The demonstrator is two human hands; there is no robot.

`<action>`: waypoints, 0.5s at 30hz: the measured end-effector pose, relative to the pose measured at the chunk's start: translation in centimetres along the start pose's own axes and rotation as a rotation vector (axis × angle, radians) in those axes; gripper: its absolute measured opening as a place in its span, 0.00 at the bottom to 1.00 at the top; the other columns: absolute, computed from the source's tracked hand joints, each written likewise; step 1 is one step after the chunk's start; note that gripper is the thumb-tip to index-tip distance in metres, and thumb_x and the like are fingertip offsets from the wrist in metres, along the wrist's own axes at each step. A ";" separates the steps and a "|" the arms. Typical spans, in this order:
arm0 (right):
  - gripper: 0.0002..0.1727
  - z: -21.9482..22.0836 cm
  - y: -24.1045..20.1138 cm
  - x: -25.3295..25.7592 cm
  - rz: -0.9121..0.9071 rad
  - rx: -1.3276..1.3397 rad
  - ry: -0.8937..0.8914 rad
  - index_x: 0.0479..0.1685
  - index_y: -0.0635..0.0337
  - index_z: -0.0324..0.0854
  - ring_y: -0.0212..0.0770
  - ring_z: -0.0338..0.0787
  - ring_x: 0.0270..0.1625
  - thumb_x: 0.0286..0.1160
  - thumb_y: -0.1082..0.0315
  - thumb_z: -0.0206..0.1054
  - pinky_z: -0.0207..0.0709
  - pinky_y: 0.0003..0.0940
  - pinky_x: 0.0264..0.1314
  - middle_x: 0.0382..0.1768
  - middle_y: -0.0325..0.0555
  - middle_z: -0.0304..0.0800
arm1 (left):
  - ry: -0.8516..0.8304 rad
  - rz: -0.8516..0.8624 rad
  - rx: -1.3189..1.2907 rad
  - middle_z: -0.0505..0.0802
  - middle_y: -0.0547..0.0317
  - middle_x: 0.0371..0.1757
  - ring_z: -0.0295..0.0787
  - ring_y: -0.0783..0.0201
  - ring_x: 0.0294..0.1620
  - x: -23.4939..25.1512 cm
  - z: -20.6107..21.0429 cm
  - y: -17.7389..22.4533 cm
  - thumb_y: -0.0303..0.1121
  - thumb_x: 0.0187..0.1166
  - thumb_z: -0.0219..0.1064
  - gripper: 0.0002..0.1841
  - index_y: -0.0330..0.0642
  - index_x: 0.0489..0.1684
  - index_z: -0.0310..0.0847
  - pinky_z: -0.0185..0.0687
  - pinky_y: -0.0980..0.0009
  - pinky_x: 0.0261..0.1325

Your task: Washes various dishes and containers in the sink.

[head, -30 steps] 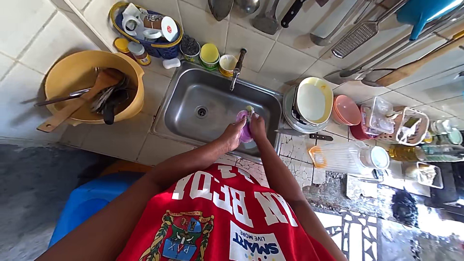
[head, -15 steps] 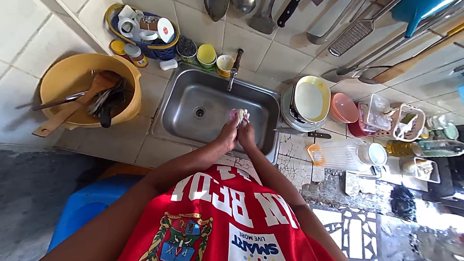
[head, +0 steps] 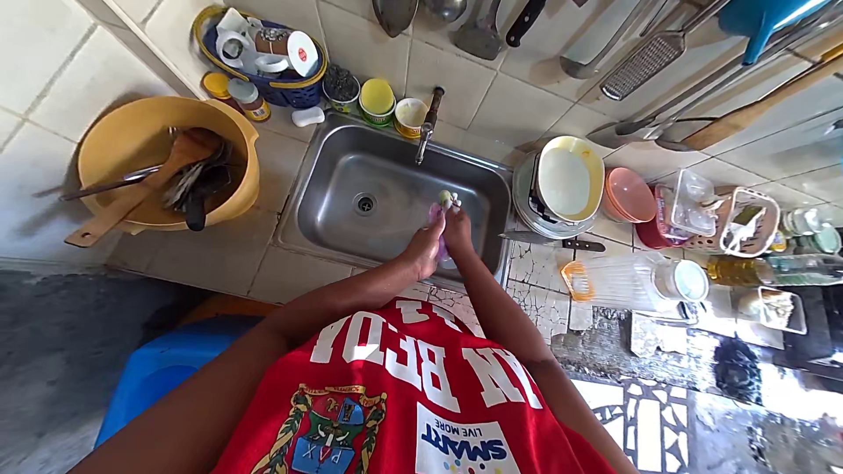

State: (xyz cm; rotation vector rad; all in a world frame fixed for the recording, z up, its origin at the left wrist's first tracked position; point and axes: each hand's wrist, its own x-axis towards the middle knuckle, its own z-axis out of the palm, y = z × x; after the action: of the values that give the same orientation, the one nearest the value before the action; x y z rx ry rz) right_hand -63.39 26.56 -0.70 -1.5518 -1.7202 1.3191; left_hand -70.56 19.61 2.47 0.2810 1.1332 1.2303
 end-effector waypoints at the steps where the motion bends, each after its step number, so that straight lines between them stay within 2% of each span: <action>1: 0.23 -0.2 0.0 0.2 0.008 -0.006 0.000 0.64 0.74 0.80 0.59 0.86 0.67 0.93 0.62 0.49 0.75 0.58 0.73 0.60 0.69 0.88 | -0.009 -0.003 -0.006 0.87 0.51 0.58 0.85 0.61 0.57 0.3 0.1 -0.4 0.54 0.94 0.41 0.28 0.42 0.74 0.72 0.83 0.59 0.61; 3: 0.22 -0.3 -0.9 -1.2 -0.096 -0.093 -0.044 0.70 0.74 0.78 0.60 0.84 0.73 0.91 0.65 0.52 0.72 0.58 0.79 0.66 0.69 0.86 | -0.016 -0.007 -0.056 0.88 0.52 0.59 0.86 0.61 0.59 0.9 -0.3 0.1 0.60 0.92 0.40 0.32 0.44 0.75 0.72 0.83 0.58 0.62; 5: 0.23 0.1 -0.9 -3.7 -0.330 -0.207 -0.095 0.75 0.74 0.75 0.60 0.80 0.80 0.88 0.70 0.54 0.70 0.55 0.85 0.76 0.67 0.80 | 0.016 0.003 -0.099 0.89 0.57 0.58 0.86 0.65 0.57 1.1 -0.9 1.3 0.66 0.89 0.37 0.36 0.47 0.74 0.73 0.85 0.61 0.59; 7: 0.22 0.8 -0.2 -5.3 -0.525 -0.296 -0.041 0.72 0.76 0.79 0.64 0.77 0.82 0.84 0.71 0.57 0.68 0.57 0.86 0.77 0.68 0.79 | 0.064 0.029 -0.164 0.90 0.60 0.48 0.88 0.68 0.48 1.5 -1.7 2.4 0.65 0.89 0.38 0.34 0.46 0.66 0.75 0.87 0.65 0.52; 8: 0.22 1.1 0.3 -5.6 -0.558 -0.309 -0.002 0.69 0.76 0.81 0.66 0.76 0.82 0.82 0.72 0.57 0.68 0.58 0.85 0.77 0.69 0.79 | 0.092 0.036 -0.221 0.90 0.58 0.46 0.89 0.67 0.46 1.6 -1.9 2.8 0.62 0.91 0.42 0.31 0.43 0.64 0.76 0.87 0.66 0.50; 9: 0.21 1.1 0.8 -5.8 -0.539 -0.299 0.029 0.68 0.77 0.81 0.67 0.75 0.83 0.82 0.72 0.58 0.67 0.59 0.86 0.77 0.70 0.78 | 0.121 0.038 -0.266 0.90 0.56 0.46 0.89 0.65 0.45 1.7 -2.0 2.8 0.58 0.92 0.45 0.28 0.42 0.65 0.75 0.87 0.65 0.50; 11: 0.22 1.1 1.9 -5.8 -0.395 -0.242 0.081 0.71 0.78 0.78 0.67 0.73 0.84 0.86 0.72 0.55 0.66 0.59 0.87 0.79 0.71 0.76 | 0.115 0.041 -0.315 0.88 0.51 0.58 0.88 0.60 0.57 1.7 -2.6 2.5 0.52 0.93 0.48 0.26 0.42 0.76 0.69 0.86 0.60 0.60; 12: 0.23 0.7 2.1 -5.5 -0.273 -0.197 0.092 0.73 0.78 0.76 0.66 0.76 0.82 0.90 0.70 0.52 0.68 0.59 0.85 0.77 0.71 0.77 | 0.094 0.041 -0.332 0.87 0.50 0.63 0.87 0.59 0.61 1.5 -2.6 2.4 0.50 0.93 0.49 0.25 0.42 0.79 0.67 0.85 0.58 0.63; 14: 0.26 -0.1 2.2 -4.0 0.004 -0.032 0.108 0.72 0.74 0.76 0.63 0.86 0.69 0.96 0.61 0.45 0.76 0.60 0.72 0.65 0.72 0.85 | 0.040 0.007 -0.334 0.87 0.48 0.64 0.88 0.56 0.62 1.1 -2.4 2.1 0.48 0.93 0.52 0.24 0.42 0.78 0.68 0.86 0.57 0.64; 15: 0.29 -0.4 2.7 -3.1 0.116 0.112 0.106 0.70 0.71 0.77 0.59 0.87 0.64 0.97 0.54 0.43 0.78 0.58 0.68 0.61 0.69 0.86 | 0.009 -0.027 -0.304 0.87 0.48 0.65 0.88 0.56 0.63 0.9 -2.4 1.9 0.48 0.92 0.53 0.24 0.42 0.78 0.68 0.86 0.56 0.64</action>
State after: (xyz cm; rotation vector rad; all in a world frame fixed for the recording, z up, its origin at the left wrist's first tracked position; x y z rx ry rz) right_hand -60.99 23.49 -2.06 -1.6475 -1.4863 1.3391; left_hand -73.63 20.17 2.23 0.0306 0.9377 1.3604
